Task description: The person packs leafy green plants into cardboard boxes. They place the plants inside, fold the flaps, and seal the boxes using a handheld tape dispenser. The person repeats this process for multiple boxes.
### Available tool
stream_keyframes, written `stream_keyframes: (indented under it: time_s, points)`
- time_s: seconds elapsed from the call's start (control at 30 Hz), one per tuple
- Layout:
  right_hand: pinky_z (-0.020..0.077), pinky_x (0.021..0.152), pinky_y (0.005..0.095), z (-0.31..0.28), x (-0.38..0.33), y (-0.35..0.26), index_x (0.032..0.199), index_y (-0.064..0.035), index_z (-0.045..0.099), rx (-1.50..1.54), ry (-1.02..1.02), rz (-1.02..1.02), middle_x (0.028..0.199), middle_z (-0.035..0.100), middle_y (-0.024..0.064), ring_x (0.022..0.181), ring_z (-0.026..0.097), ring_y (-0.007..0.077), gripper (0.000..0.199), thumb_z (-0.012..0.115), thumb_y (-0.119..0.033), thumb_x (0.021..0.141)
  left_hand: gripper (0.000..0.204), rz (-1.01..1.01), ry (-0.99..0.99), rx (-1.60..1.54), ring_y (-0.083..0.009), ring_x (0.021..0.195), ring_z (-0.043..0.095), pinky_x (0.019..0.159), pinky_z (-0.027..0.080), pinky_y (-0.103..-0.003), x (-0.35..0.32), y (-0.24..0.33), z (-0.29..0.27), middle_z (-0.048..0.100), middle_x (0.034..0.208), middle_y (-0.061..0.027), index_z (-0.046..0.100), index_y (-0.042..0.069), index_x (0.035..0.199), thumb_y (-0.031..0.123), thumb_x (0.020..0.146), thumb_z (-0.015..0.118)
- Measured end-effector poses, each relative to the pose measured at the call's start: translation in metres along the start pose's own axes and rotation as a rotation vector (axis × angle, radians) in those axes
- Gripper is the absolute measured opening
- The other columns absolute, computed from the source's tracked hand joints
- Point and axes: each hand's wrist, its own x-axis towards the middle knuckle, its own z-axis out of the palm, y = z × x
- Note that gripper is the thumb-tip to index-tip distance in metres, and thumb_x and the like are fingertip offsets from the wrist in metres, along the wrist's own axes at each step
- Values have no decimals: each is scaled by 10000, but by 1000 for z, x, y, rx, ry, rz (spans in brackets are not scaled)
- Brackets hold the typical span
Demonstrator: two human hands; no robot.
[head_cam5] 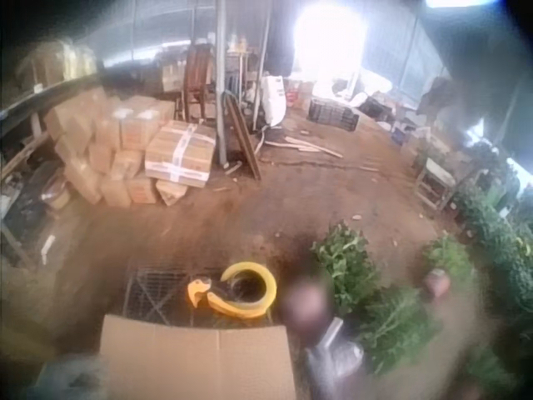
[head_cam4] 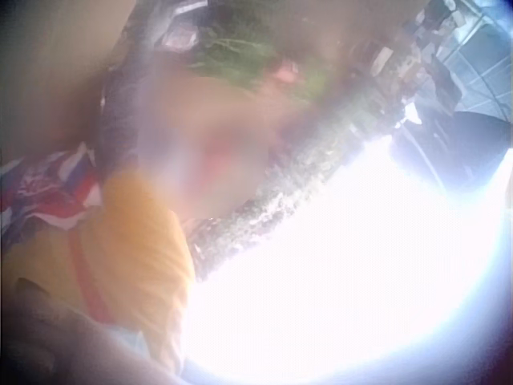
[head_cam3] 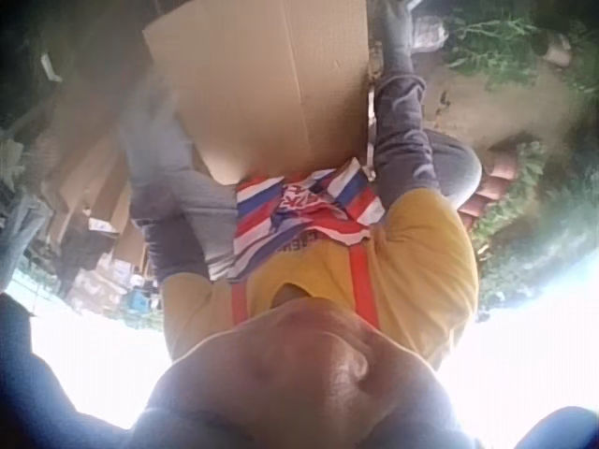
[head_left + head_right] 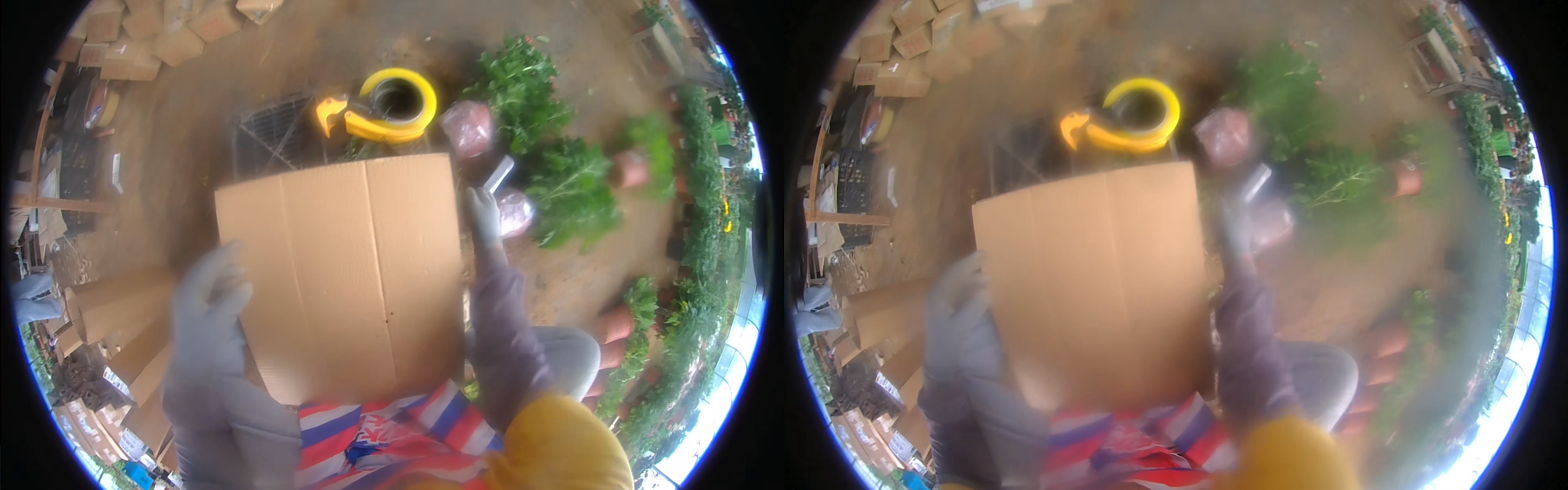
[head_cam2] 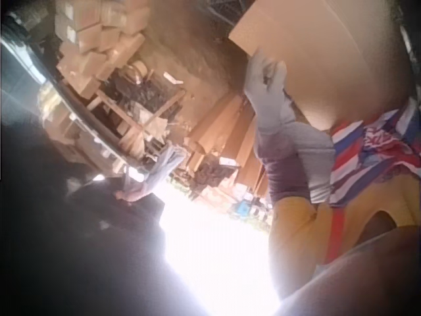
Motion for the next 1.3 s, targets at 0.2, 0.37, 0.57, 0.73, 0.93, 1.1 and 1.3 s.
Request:
stream_keyframes:
  time_s: [0.2,0.37,0.57,0.73,0.93,1.1,1.3]
  points:
    - [429,1005,506,-42,-122,-231,1485,8,411,-344,-144,-667,1505,439,183,1272,501,376,781,725,-261,822,595,79,-379,-281,-166,1118,580,941,482,-272,-6,-3,4,596,1305,-78,454,26,1469,125,932,691]
    - [405,1026,510,-31,-194,-307,1378,-8,530,-400,-387,-982,1482,447,176,1282,455,390,676,749,-221,775,408,155,-142,-570,-119,920,643,784,505,-272,-10,-61,-44,705,1029,-23,658,53,1269,273,929,704]
    - [386,1053,516,0,-223,-276,1340,-39,537,-188,-362,-979,1456,481,216,1310,460,431,535,708,-211,863,134,401,518,-7,-210,808,693,740,548,-341,-40,-112,-121,716,888,-106,743,71,958,155,865,695]
    - [290,1158,566,70,-256,-210,1487,6,386,-687,-336,-595,1542,368,269,1436,333,455,702,590,-378,935,106,446,1164,714,-288,742,672,649,527,-421,-125,-114,-332,688,831,-90,730,114,898,162,850,649]
    - [179,1200,575,87,-270,-172,1536,43,266,-686,-189,-750,1592,281,252,1493,223,430,773,526,-407,963,145,193,1123,941,-267,870,687,771,544,-394,-116,-93,-492,705,923,-61,747,169,927,126,826,653]
    - [183,1205,562,84,-266,-180,1540,39,264,-709,-214,-777,1590,282,255,1496,219,429,791,554,-391,943,213,309,749,1109,-268,1025,656,874,530,-376,-65,-78,-499,687,1047,-66,752,173,975,73,809,664]
    - [188,1180,618,81,-265,-182,1552,23,228,-719,-323,-684,1584,263,291,1482,207,486,801,542,-414,959,279,285,684,1619,-276,1036,637,888,530,-365,-15,-101,-489,676,1048,-27,748,202,983,27,790,649]
